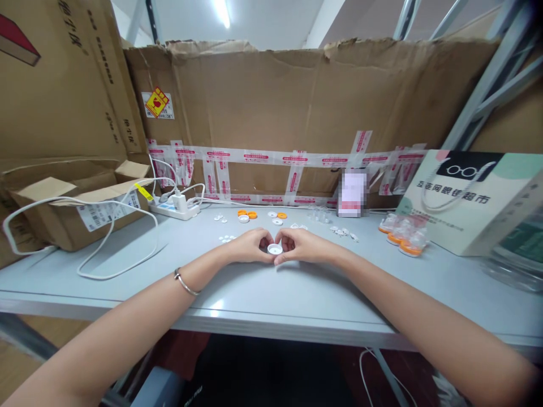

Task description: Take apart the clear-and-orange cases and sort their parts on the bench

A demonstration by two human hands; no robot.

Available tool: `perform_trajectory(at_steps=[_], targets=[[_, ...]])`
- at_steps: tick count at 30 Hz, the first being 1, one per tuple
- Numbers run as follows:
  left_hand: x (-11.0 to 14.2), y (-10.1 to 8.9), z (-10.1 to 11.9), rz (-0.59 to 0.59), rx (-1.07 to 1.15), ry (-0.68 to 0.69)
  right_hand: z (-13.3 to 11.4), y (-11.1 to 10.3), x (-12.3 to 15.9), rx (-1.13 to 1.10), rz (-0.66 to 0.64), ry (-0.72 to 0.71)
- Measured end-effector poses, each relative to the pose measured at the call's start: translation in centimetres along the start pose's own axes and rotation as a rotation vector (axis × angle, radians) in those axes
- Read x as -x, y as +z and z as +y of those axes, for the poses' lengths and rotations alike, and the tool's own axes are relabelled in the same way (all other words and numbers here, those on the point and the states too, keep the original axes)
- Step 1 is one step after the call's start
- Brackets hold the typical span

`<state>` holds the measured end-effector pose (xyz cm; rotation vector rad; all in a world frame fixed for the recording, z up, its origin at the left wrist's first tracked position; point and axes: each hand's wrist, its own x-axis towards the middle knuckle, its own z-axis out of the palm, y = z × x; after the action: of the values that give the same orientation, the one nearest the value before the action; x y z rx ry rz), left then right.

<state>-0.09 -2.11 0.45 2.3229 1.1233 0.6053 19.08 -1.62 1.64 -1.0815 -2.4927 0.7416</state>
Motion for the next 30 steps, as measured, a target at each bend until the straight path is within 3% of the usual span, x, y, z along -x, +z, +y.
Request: perform_trajectory(at_steps=[15,23,27,30], targets=[[-0.2,0.5,-0.5,-0.047,0.046,0.035,0.6,-0.1,-0.3,-0.095,-0.041,-0.040],[-0.2,0.5,-0.5,-0.067,0.085,0.045,0.4,-1.3,0.1,-0.204,0.026,0.022],[-0.2,0.4,-0.4,-0.080,0.111,0.055,0.9,-1.5,-0.6,-0.206,0.226,0.089],[-0.1,0.3,-0.3,-0.092,0.108,0.061,1.5,-1.1,-2.3,-0.039,0.324,0.134]])
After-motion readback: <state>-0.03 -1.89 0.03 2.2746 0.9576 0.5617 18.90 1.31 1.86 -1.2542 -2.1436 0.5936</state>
